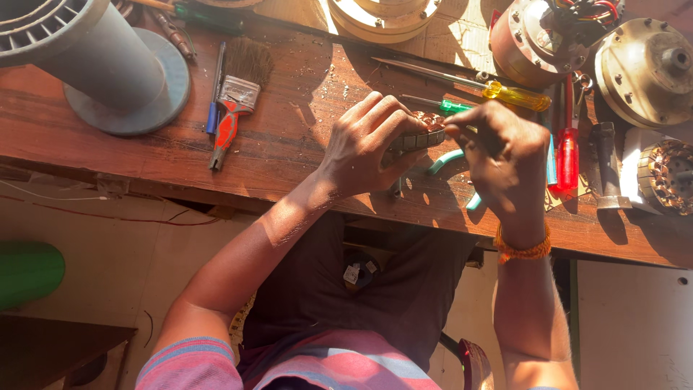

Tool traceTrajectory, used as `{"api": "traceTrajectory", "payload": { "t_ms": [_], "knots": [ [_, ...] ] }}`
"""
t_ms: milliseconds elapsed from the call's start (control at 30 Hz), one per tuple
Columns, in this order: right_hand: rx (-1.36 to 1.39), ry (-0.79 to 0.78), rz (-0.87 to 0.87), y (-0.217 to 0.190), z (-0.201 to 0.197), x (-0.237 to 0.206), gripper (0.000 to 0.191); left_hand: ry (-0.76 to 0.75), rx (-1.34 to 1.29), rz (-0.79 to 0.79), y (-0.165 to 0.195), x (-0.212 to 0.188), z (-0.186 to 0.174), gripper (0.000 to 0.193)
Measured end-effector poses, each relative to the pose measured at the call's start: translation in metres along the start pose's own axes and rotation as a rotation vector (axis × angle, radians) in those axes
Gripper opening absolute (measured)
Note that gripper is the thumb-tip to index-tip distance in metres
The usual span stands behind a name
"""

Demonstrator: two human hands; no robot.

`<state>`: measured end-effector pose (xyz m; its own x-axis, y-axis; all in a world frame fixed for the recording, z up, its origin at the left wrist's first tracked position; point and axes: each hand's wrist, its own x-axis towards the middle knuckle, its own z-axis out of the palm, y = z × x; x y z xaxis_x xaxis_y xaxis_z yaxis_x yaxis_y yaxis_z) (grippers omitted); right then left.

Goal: The person works at a cluttered wooden workbench repairing an electric motor armature, manually pressing and arranging copper wire coils into the slots of the motor's laminated core. They hold and rotate the armature with both hands and occasionally use pliers to adjust the windings.

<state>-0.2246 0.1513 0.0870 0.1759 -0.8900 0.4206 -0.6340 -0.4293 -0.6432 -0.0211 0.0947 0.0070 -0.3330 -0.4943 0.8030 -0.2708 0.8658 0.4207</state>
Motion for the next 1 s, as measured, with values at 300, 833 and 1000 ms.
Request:
{"api": "traceTrajectory", "payload": {
  "t_ms": [300,833,1000],
  "knots": [
    [0.015,-0.109,0.061,0.018,0.019,0.039,0.015,0.033,-0.202,-0.189,0.008,0.006,-0.005,0.043],
    [0.009,-0.198,0.045,0.01,0.01,0.044,0.016,-0.495,-0.777,-0.498,-0.065,0.03,0.011,0.022],
    [-0.258,-0.32,0.027,-0.006,0.007,0.039,0.02,-0.638,-0.932,-0.458,-0.076,0.025,-0.007,0.019]
  ]
}}
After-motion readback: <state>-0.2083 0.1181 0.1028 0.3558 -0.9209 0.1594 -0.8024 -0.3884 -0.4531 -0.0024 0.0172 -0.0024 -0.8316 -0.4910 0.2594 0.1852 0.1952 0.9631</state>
